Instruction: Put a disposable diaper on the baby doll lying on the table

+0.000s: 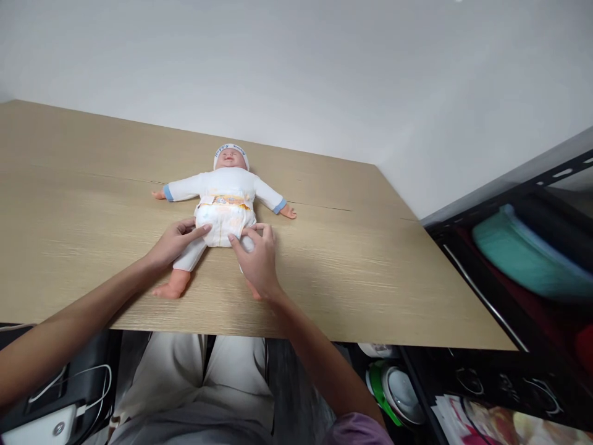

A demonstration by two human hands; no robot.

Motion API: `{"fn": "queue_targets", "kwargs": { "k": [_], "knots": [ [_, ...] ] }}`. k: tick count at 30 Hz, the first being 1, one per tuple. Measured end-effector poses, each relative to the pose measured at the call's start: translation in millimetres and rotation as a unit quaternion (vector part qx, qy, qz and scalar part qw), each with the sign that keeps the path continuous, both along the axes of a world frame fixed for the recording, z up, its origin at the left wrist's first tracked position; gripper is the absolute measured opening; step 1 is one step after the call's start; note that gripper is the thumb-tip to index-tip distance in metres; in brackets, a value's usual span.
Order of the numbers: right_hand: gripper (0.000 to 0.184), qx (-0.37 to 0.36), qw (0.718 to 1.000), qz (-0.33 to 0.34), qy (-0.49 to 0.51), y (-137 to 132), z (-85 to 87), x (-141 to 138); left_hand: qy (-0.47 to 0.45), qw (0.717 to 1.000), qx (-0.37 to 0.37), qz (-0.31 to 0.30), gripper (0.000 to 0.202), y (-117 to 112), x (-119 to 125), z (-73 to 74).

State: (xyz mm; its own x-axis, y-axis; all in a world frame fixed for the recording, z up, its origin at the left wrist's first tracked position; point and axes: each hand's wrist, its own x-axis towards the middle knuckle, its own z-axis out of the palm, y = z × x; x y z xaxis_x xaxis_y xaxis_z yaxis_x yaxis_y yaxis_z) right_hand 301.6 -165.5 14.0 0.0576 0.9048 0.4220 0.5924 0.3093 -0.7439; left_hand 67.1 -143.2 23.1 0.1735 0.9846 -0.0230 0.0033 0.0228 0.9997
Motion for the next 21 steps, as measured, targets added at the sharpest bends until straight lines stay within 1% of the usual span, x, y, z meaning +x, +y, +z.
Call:
{"fn": "queue_targets", "kwargs": {
  "k": [2,4,7,9,11,12,13,14,16,17,18,19,21],
  "knots": [
    [0.034,0.007,1.000,-0.003,-0.002,0,-1.6,1,0.023,0.999,0.011,0.024,0.050,1,0,-1.6],
    [0.028,-0.003,1.000,0.007,-0.014,-2,-2.2,4,0.023,0.999,0.008,0.043,0.052,0,-3,-1.9],
    [0.025,-0.012,0.998,0.041,-0.049,-11,1.9,16,0.023,0.998,0.002,0.052,0.062,-1,-15,0.9],
    [0.027,-0.029,0.995,0.074,-0.064,-16,8.5,31,0.063,0.996,0.027,0.058,0.067,1,-29,4.6],
    [0.030,-0.032,0.993,0.088,-0.074,-10,15.6,49,0.147,0.982,0.089,0.078,0.065,9,-46,8.9],
    [0.032,-0.021,0.993,0.081,-0.080,-3,18.3,57,0.203,0.966,0.130,0.094,0.062,17,-54,10.8],
    [0.035,-0.001,0.994,0.066,-0.091,9,19.7,65,0.266,0.942,0.172,0.110,0.060,27,-60,12.4],
    [0.038,0.025,0.993,0.047,-0.107,23,19.8,72,0.330,0.912,0.209,0.125,0.059,39,-65,13.6],
    [0.048,0.068,0.985,0.014,-0.156,60,15.6,80,0.437,0.851,0.255,0.140,0.061,67,-69,14.6],
    [0.054,0.072,0.980,0.004,-0.183,79,11.8,81,0.474,0.829,0.262,0.137,0.063,82,-67,14.4],
    [0.059,0.065,0.976,-0.001,-0.207,98,7.5,80,0.500,0.816,0.260,0.129,0.064,96,-64,13.9],
    [0.062,0.054,0.973,-0.001,-0.225,115,3.3,78,0.517,0.810,0.250,0.117,0.062,109,-61,13.4],
    [0.059,0.031,0.969,-0.004,-0.245,141,-3.0,70,0.535,0.808,0.225,0.099,0.056,129,-52,13.1]
  ]
}}
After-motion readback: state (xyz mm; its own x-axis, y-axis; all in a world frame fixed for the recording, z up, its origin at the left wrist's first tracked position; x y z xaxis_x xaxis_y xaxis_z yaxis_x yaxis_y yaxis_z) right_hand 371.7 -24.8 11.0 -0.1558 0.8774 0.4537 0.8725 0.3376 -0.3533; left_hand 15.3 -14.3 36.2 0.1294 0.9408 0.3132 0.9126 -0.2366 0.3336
